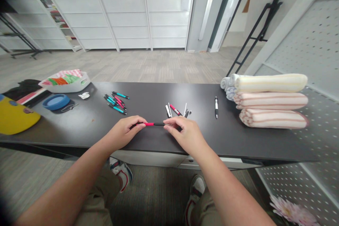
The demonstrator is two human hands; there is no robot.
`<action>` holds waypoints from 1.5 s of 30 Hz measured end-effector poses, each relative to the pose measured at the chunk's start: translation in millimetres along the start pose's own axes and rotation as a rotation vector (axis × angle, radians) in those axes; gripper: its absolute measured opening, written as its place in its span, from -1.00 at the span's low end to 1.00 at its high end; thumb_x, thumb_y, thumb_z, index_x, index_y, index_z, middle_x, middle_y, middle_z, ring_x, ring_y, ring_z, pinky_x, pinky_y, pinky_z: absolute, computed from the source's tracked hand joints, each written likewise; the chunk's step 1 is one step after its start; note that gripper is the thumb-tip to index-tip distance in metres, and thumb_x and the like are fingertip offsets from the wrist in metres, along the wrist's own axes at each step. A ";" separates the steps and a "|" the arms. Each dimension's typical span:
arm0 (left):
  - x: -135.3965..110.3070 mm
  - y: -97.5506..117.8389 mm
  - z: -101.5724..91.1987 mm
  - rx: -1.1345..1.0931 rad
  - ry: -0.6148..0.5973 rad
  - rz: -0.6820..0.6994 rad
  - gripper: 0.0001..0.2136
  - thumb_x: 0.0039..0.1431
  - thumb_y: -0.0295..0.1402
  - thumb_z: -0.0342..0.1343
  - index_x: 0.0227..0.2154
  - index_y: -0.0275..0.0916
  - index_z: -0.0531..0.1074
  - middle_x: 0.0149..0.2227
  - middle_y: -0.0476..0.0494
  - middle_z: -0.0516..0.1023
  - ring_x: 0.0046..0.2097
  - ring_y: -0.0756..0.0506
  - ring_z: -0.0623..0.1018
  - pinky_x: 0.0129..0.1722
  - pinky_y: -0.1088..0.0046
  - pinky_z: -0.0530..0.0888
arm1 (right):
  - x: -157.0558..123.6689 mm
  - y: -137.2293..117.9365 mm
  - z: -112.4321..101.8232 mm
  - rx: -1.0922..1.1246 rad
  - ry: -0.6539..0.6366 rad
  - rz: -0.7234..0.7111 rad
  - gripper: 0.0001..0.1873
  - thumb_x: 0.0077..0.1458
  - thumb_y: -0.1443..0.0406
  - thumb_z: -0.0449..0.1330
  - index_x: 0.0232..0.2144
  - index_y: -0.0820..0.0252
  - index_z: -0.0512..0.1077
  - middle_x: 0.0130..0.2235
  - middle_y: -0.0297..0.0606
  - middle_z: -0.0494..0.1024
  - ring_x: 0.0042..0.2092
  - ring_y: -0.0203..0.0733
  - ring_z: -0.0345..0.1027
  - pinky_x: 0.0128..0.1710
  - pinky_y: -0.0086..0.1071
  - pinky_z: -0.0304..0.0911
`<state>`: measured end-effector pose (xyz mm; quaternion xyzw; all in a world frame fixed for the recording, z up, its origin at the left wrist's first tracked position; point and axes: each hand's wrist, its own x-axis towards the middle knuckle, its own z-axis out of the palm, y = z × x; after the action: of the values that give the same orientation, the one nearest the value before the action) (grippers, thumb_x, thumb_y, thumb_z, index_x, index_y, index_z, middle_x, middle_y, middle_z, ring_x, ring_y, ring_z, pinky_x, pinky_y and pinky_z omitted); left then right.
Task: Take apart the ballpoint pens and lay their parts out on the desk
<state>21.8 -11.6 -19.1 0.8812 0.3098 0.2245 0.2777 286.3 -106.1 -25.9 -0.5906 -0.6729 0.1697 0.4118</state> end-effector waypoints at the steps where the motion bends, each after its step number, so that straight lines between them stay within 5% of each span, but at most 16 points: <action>1: 0.0 0.0 0.0 0.000 0.002 -0.004 -0.73 0.48 -0.17 0.00 -0.07 -0.13 0.56 -0.10 -0.07 0.65 -0.09 -0.10 0.60 -0.05 0.41 0.45 | -0.1 -0.1 -0.1 -0.002 0.004 0.004 -0.81 0.23 0.17 0.32 -0.14 0.02 0.65 -0.29 -0.30 0.70 -0.29 -0.15 0.58 -0.33 -0.35 0.41; 7: -0.5 3.7 0.7 0.062 -0.006 0.022 -0.71 0.50 -0.16 -0.05 -0.06 -0.13 0.55 -0.10 -0.10 0.66 -0.11 -0.11 0.60 -0.09 0.39 0.45 | -0.5 -0.2 0.6 0.026 -0.011 -0.008 -0.84 0.28 0.19 0.29 -0.15 0.01 0.65 -0.17 -0.29 0.73 -0.18 -0.12 0.62 -0.22 -0.32 0.44; 14: 3.8 15.4 19.3 0.484 -0.053 0.208 -0.74 0.49 -0.18 0.00 0.02 -0.19 0.48 -0.13 -0.16 0.66 -0.09 -0.17 0.61 -0.14 0.32 0.38 | -0.5 -2.9 6.4 -0.033 -0.027 -0.159 -0.90 0.28 0.24 0.29 -0.23 0.03 0.64 -0.19 -0.29 0.73 -0.18 -0.13 0.61 -0.12 -0.27 0.45; 18: 4.7 18.7 30.7 0.613 0.009 0.246 -0.69 0.53 -0.15 -0.09 -0.02 -0.17 0.50 -0.25 -0.13 0.63 -0.25 -0.11 0.59 -0.26 0.35 0.33 | -0.7 -1.8 6.7 -0.060 -0.028 -0.112 -0.83 0.27 0.19 0.30 -0.11 0.04 0.61 -0.23 -0.29 0.71 -0.23 -0.14 0.58 -0.17 -0.28 0.44; 24: 2.5 20.2 31.7 0.647 0.026 0.261 -0.69 0.53 -0.15 -0.11 -0.09 -0.16 0.49 -0.32 -0.09 0.60 -0.31 -0.12 0.57 -0.33 0.34 0.30 | 2.4 -3.4 4.7 -0.106 -0.123 -0.171 -0.70 0.40 0.23 0.14 -0.37 0.06 0.58 -0.33 -0.31 0.68 -0.23 -0.14 0.52 -0.16 -0.29 0.35; 34: 1.2 21.1 33.0 0.664 0.078 0.271 -0.70 0.53 -0.16 -0.10 -0.11 -0.19 0.48 -0.30 -0.08 0.62 -0.32 -0.11 0.57 -0.32 0.32 0.30 | 0.3 -4.6 5.5 -0.114 -0.080 -0.177 -0.87 0.37 0.24 0.21 -0.24 0.06 0.55 -0.22 -0.30 0.68 -0.16 -0.13 0.49 -0.10 -0.28 0.32; 40: -3.8 22.0 35.6 0.722 0.142 0.356 -0.74 0.53 -0.19 -0.07 -0.12 -0.19 0.47 -0.36 -0.05 0.57 -0.34 -0.10 0.54 -0.34 0.30 0.26 | 0.8 -5.1 12.1 -0.319 -0.161 -0.289 -0.55 0.49 0.17 -0.03 -0.46 0.13 0.36 -0.44 -0.27 0.49 -0.30 -0.12 0.27 -0.19 -0.23 0.15; 45: 0.4 21.1 35.1 0.641 0.043 0.277 -0.70 0.54 -0.16 -0.11 -0.11 -0.17 0.49 -0.30 -0.05 0.62 -0.31 -0.09 0.58 -0.32 0.35 0.33 | 2.2 0.6 11.7 -0.262 -0.155 -0.398 -0.55 0.50 0.19 -0.02 -0.47 0.15 0.36 -0.46 -0.28 0.47 -0.35 -0.17 0.23 -0.20 -0.25 0.15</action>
<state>50.9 -37.4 -31.9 0.9524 0.2476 0.1698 -0.0527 278.0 -100.9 -32.6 -0.4800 -0.8218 0.0414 0.3043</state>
